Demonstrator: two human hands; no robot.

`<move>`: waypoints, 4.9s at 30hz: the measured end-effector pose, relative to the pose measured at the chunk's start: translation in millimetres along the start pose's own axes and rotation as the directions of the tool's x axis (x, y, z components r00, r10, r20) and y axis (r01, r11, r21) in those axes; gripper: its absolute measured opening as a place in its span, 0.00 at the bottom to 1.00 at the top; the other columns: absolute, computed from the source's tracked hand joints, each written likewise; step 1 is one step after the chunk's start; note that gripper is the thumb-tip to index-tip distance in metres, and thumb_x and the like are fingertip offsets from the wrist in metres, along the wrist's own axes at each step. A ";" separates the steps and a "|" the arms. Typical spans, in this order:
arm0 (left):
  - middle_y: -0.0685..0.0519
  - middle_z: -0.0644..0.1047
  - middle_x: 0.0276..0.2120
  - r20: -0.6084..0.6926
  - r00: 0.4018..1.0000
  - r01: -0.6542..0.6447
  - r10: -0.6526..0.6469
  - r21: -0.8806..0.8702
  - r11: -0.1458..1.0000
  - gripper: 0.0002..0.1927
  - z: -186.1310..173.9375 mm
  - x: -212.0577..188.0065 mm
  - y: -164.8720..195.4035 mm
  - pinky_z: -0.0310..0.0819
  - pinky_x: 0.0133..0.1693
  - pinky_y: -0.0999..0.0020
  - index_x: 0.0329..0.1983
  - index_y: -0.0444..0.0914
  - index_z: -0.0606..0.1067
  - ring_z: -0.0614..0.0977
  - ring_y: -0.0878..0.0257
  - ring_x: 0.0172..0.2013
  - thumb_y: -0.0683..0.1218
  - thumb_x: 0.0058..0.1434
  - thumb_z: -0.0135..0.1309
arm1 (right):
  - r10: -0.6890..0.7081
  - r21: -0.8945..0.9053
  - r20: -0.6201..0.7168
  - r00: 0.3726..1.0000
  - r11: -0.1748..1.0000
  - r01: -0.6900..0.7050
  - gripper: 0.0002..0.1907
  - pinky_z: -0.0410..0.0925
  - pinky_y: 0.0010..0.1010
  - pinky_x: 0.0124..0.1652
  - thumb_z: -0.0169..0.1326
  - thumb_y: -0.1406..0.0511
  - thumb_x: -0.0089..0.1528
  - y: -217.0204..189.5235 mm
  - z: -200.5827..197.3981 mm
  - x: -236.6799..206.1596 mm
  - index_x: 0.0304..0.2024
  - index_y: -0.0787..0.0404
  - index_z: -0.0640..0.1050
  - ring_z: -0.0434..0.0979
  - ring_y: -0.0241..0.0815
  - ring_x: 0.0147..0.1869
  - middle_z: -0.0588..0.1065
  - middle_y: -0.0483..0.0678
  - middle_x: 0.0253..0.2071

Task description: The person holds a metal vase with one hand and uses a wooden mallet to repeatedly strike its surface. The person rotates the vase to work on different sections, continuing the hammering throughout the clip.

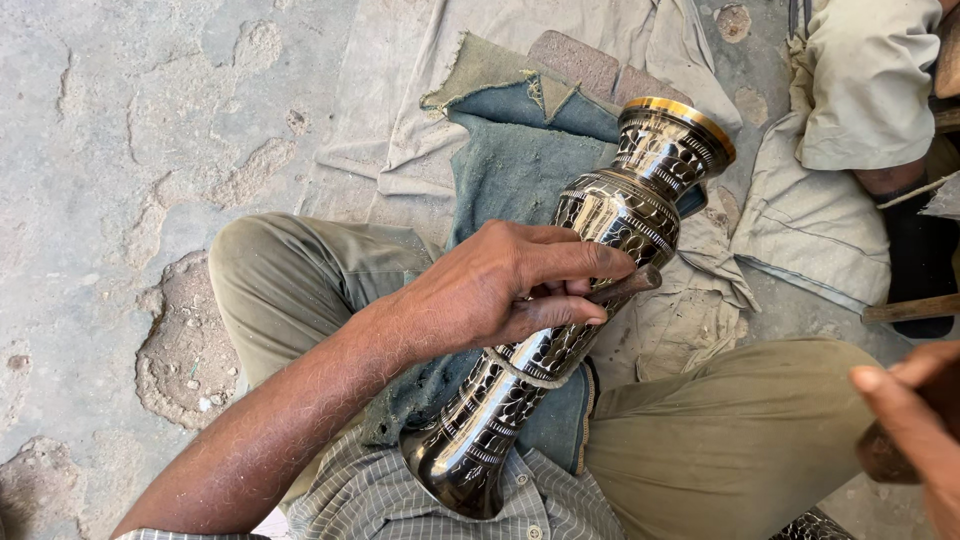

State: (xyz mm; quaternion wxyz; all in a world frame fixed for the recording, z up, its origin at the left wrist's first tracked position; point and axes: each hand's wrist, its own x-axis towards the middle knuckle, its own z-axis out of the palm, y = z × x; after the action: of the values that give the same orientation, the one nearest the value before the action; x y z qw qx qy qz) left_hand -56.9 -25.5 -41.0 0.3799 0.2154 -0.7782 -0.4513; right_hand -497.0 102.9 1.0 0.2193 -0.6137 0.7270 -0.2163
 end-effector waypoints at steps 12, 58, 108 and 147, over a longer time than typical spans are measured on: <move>0.52 0.83 0.47 -0.009 0.995 -0.094 0.096 0.091 0.991 0.19 3.7 -0.7 -8.5 0.87 0.44 0.67 0.61 0.44 0.75 0.87 0.63 0.42 0.54 0.70 0.57 | -0.090 -0.414 0.096 0.991 0.902 0.122 0.36 0.75 0.31 0.40 0.66 0.67 0.56 -77.7 14.1 1.7 0.66 0.53 0.69 0.80 0.42 0.38 0.78 0.49 0.34; 0.52 0.83 0.49 -0.001 0.993 -0.115 0.115 0.009 0.993 0.20 0.6 4.5 -12.1 0.86 0.47 0.62 0.64 0.44 0.73 0.88 0.57 0.45 0.53 0.72 0.56 | 0.068 -0.231 0.085 0.994 0.972 -0.047 0.32 0.73 0.30 0.42 0.61 0.71 0.58 -28.8 12.1 12.0 0.66 0.64 0.73 0.80 0.40 0.40 0.77 0.51 0.39; 0.54 0.82 0.37 -0.247 0.953 0.212 -0.176 0.132 0.968 0.16 12.4 8.6 33.5 0.88 0.42 0.73 0.48 0.37 0.78 0.86 0.67 0.39 0.50 0.63 0.64 | -0.022 0.947 0.271 0.962 0.186 -0.262 0.39 0.73 0.39 0.44 0.57 0.76 0.64 -42.0 117.7 -14.1 0.76 0.70 0.60 0.77 0.44 0.46 0.75 0.60 0.46; 0.48 0.79 0.39 -0.204 0.966 0.212 -0.160 0.262 0.942 0.18 27.6 13.7 33.1 0.79 0.34 0.61 0.60 0.41 0.75 0.83 0.56 0.33 0.48 0.69 0.59 | -0.259 -0.152 0.085 0.962 0.951 0.270 0.20 0.72 0.33 0.38 0.57 0.74 0.57 -183.4 31.4 61.8 0.52 0.62 0.76 0.78 0.42 0.35 0.75 0.50 0.35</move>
State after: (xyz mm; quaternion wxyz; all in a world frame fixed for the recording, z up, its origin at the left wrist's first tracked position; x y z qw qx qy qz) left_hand -86.9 -3.4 -15.3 0.3694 0.3798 -0.7731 -0.3487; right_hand -341.7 12.3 79.3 0.1608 -0.7279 0.6459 -0.1643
